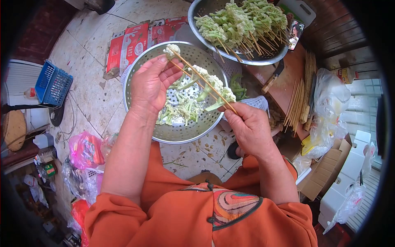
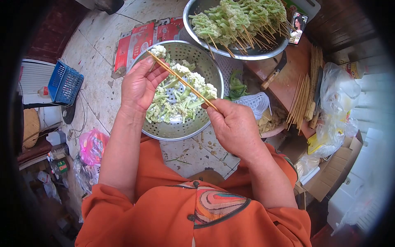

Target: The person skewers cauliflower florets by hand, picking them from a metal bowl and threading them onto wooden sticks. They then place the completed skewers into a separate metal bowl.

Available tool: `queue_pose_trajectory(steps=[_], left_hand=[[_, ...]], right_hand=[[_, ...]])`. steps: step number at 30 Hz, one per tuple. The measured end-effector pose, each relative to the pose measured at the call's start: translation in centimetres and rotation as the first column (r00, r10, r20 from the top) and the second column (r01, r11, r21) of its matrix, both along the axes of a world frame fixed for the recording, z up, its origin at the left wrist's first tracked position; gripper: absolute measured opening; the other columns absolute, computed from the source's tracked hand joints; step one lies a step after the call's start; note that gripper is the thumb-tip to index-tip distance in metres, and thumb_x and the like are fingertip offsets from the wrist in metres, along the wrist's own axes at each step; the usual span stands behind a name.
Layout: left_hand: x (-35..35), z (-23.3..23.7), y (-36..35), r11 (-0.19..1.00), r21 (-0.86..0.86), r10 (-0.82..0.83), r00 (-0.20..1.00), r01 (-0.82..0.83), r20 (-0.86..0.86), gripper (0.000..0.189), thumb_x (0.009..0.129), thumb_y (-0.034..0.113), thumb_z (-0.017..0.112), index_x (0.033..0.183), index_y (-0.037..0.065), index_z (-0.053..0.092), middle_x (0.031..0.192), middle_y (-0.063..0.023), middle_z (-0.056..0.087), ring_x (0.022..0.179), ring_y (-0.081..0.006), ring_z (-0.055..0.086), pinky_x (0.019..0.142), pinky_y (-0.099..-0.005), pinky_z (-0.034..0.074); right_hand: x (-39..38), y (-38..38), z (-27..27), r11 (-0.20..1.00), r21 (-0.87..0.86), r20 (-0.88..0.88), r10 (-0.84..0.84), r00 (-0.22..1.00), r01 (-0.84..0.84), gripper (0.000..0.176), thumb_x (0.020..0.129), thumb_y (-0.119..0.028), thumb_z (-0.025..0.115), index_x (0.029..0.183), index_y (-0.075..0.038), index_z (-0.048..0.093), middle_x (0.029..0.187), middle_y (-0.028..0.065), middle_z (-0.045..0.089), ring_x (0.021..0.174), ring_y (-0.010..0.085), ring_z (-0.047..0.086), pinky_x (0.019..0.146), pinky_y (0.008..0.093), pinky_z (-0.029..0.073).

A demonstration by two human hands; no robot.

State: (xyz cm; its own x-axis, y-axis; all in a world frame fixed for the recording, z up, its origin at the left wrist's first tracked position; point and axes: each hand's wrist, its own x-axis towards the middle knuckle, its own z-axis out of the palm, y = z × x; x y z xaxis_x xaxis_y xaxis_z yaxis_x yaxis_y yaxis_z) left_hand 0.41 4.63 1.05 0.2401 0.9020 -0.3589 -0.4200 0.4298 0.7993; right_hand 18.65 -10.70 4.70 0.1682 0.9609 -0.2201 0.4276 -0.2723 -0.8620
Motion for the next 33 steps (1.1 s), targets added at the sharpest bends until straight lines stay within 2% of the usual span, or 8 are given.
queue_pose_trajectory(steps=[8,15,18,19,21,25,29,33], left_hand=[[0.1,-0.1,0.1,0.992,-0.068,0.109,0.991,-0.104,0.077,0.020,0.091,0.011,0.052,0.105,-0.003,0.051,0.096,-0.0177,0.063,0.084,-0.0274,0.065,0.075,-0.0379,0.056],[-1.2,-2.8,2.0,1.000,0.002,0.001,0.955,0.000,-0.298,0.018,0.090,0.013,0.054,0.101,-0.001,0.054,0.089,-0.0146,0.063,0.077,-0.0223,0.064,0.068,-0.0327,0.054],[-2.2,-5.3,2.6,0.910,-0.090,-0.291,0.470,0.405,-0.833,0.017,0.083,0.015,0.057,0.088,0.000,0.063,0.078,-0.0115,0.067,0.069,-0.0203,0.065,0.067,-0.0290,0.052],[-2.3,-6.1,2.5,0.908,-0.094,-0.296,0.468,0.407,-0.833,0.017,0.083,0.015,0.057,0.088,0.000,0.063,0.078,-0.0115,0.067,0.069,-0.0203,0.065,0.067,-0.0290,0.052],[-1.8,-6.4,1.8,0.618,-0.343,-0.227,-0.257,0.708,-0.939,0.020,0.077,0.011,0.054,0.085,-0.001,0.068,0.088,-0.0208,0.067,0.084,-0.0272,0.067,0.076,-0.0382,0.052],[-0.5,-7.4,0.4,0.564,-0.520,-0.197,-0.506,0.642,-0.840,0.027,0.076,0.012,0.053,0.096,0.002,0.069,0.100,-0.0187,0.066,0.093,-0.0318,0.065,0.083,-0.0412,0.050],[-0.5,-10.1,-0.7,0.498,-0.129,0.275,-0.298,0.857,-0.914,0.020,0.076,0.009,0.054,0.091,0.007,0.067,0.088,-0.0125,0.066,0.091,-0.0295,0.062,0.074,-0.0425,0.050],[-0.4,-12.1,-1.3,0.432,-0.101,0.299,-0.247,0.896,-0.922,0.018,0.076,0.008,0.053,0.090,0.010,0.066,0.086,-0.0111,0.064,0.090,-0.0278,0.061,0.071,-0.0415,0.049]], right_hand=[[0.0,0.0,-0.2,0.998,0.053,-0.036,0.023,0.999,-0.022,0.020,0.090,-0.014,0.052,0.099,-0.003,0.065,0.075,0.0149,0.063,0.066,0.0236,0.062,0.062,0.0322,0.048],[0.1,0.0,0.3,0.999,0.038,-0.051,-0.012,0.999,0.014,0.019,0.090,-0.013,0.052,0.098,-0.003,0.065,0.075,0.0137,0.064,0.065,0.0203,0.062,0.061,0.0301,0.047],[0.2,0.0,0.1,0.997,0.073,-0.037,0.001,0.999,0.002,0.019,0.090,-0.014,0.052,0.098,-0.003,0.065,0.074,0.0139,0.063,0.065,0.0204,0.062,0.061,0.0303,0.047],[0.2,0.0,0.1,0.998,0.069,-0.038,-0.002,0.999,0.005,0.019,0.090,-0.014,0.052,0.098,-0.003,0.065,0.074,0.0139,0.063,0.065,0.0204,0.062,0.061,0.0303,0.047],[0.2,0.0,0.1,0.996,0.091,-0.022,-0.003,1.000,0.005,0.019,0.090,-0.014,0.052,0.098,-0.003,0.065,0.073,0.0141,0.063,0.064,0.0210,0.061,0.060,0.0308,0.047],[0.3,-0.1,0.6,0.999,0.043,-0.043,-0.016,0.999,0.018,0.019,0.090,-0.014,0.052,0.098,-0.003,0.065,0.071,0.0141,0.062,0.064,0.0222,0.061,0.060,0.0319,0.047],[0.5,-0.2,0.9,0.999,0.042,-0.048,-0.018,0.999,0.020,0.019,0.090,-0.014,0.052,0.097,-0.002,0.065,0.069,0.0138,0.061,0.062,0.0226,0.060,0.058,0.0328,0.046],[0.7,-0.3,1.0,0.999,0.045,-0.065,-0.023,0.998,0.026,0.019,0.090,-0.014,0.052,0.097,-0.003,0.065,0.069,0.0139,0.060,0.061,0.0227,0.060,0.057,0.0329,0.046]])
